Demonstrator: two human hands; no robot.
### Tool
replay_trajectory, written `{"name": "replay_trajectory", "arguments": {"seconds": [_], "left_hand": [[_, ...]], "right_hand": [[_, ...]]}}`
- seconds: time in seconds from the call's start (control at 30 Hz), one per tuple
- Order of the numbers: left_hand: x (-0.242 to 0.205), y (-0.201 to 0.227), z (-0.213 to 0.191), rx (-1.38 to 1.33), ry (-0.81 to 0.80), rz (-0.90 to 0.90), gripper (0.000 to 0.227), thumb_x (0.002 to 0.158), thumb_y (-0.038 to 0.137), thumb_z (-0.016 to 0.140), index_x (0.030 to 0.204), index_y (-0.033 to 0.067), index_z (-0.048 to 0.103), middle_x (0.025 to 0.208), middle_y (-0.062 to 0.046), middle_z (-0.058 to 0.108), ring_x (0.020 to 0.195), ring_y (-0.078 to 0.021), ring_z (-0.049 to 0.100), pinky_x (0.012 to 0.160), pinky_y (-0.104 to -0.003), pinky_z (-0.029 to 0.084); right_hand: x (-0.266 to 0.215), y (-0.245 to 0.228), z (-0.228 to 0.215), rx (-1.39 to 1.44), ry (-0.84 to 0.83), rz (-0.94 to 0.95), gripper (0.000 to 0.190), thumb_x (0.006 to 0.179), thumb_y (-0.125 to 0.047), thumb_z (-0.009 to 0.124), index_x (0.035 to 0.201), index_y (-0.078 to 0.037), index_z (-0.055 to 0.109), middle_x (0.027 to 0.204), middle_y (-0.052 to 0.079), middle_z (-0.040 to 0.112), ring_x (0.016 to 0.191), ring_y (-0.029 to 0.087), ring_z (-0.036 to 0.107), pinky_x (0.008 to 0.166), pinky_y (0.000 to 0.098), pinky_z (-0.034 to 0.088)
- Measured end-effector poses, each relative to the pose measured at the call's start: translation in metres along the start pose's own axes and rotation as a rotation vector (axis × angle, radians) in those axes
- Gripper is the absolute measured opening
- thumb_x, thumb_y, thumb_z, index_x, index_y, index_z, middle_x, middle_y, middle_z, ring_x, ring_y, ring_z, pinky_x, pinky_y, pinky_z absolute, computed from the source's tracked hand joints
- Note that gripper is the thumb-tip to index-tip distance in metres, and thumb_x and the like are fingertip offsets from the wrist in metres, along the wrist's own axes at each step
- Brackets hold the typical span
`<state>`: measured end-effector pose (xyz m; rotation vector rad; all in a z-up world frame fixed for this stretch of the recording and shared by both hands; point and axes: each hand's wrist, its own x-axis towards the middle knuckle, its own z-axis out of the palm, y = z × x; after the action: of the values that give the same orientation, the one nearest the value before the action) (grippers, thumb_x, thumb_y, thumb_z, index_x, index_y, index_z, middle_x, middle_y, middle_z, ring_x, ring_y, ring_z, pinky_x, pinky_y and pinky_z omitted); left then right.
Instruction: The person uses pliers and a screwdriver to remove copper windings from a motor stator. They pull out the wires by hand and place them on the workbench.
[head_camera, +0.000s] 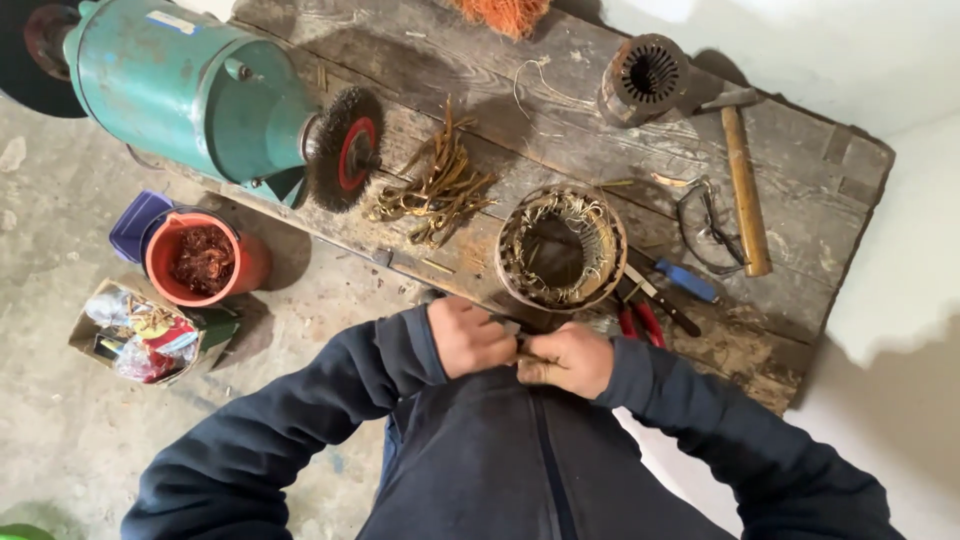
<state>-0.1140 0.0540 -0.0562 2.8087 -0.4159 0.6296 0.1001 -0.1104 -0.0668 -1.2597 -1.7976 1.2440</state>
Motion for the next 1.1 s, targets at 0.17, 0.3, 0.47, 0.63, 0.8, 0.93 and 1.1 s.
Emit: {"name": "replay_trajectory", "arguments": {"seconds": [0.17,0.3,0.47,0.63,0.8,0.93,1.1], "left_hand": [[0.013,-0.004,-0.017,0.062,0.082,0.067,0.026,0.086,0.022,0.064,0.11,0.0141,0.071,0.092,0.003,0.069,0.075,-0.0148,0.065,0.062,-0.032,0.049],[0.022,-0.009,-0.029,-0.764,-0.331,-0.491,0.043,0.083,0.046,0.077,0.108,0.0122,0.07,0.078,-0.01,0.071,0.073,-0.0302,0.072,0.061,-0.041,0.055],[0.001,-0.016,0.008,-0.918,-0.292,-0.529,0.035,0.092,0.045,0.069,0.108,0.0141,0.069,0.083,-0.011,0.073,0.077,-0.0317,0.073,0.067,-0.04,0.056],[0.0,-0.023,0.01,-0.335,-0.146,-0.282,0.015,0.095,0.029,0.072,0.094,0.0143,0.067,0.075,-0.007,0.067,0.071,-0.0261,0.068,0.063,-0.04,0.052],[0.027,-0.039,-0.028,0.096,0.203,0.063,0.03,0.079,0.013,0.069,0.108,0.0057,0.07,0.087,-0.004,0.069,0.068,-0.0172,0.065,0.054,-0.031,0.047],[-0.001,-0.055,-0.014,-0.043,0.162,-0.154,0.032,0.077,0.009,0.071,0.109,0.0083,0.072,0.087,-0.005,0.07,0.068,-0.02,0.066,0.056,-0.034,0.051],[-0.063,-0.068,0.038,-0.148,0.404,-1.084,0.028,0.099,0.015,0.073,0.124,0.0049,0.067,0.089,-0.015,0.074,0.066,-0.0259,0.072,0.062,-0.037,0.056]], "right_hand": [[-0.009,0.024,0.009,0.445,-0.223,0.287,0.034,0.102,-0.036,0.065,0.097,-0.003,0.073,0.078,0.008,0.065,0.069,0.028,0.062,0.065,0.0336,0.049],[0.005,-0.02,-0.014,-0.301,0.044,-0.002,0.022,0.091,-0.026,0.066,0.102,-0.008,0.071,0.08,0.006,0.07,0.073,0.025,0.069,0.064,0.036,0.053],[0.012,-0.024,-0.006,-0.814,0.125,-0.067,0.011,0.087,-0.022,0.067,0.091,-0.011,0.064,0.072,0.004,0.064,0.07,0.025,0.068,0.061,0.0404,0.052],[0.026,-0.027,-0.019,-0.647,0.033,0.174,0.027,0.095,-0.037,0.065,0.086,-0.011,0.063,0.072,0.009,0.067,0.07,0.032,0.069,0.059,0.0462,0.051],[0.03,-0.034,-0.038,-0.225,-0.086,0.433,0.035,0.099,-0.046,0.062,0.099,-0.011,0.069,0.079,0.016,0.071,0.078,0.037,0.069,0.065,0.0485,0.052],[0.009,-0.044,-0.066,-0.219,0.094,0.356,0.038,0.097,-0.043,0.065,0.116,-0.01,0.068,0.095,0.016,0.073,0.083,0.034,0.071,0.068,0.044,0.055],[-0.037,-0.032,-0.089,-0.465,0.644,0.415,0.045,0.096,-0.031,0.07,0.135,-0.008,0.063,0.107,0.013,0.069,0.089,0.029,0.071,0.077,0.0379,0.056]]}}
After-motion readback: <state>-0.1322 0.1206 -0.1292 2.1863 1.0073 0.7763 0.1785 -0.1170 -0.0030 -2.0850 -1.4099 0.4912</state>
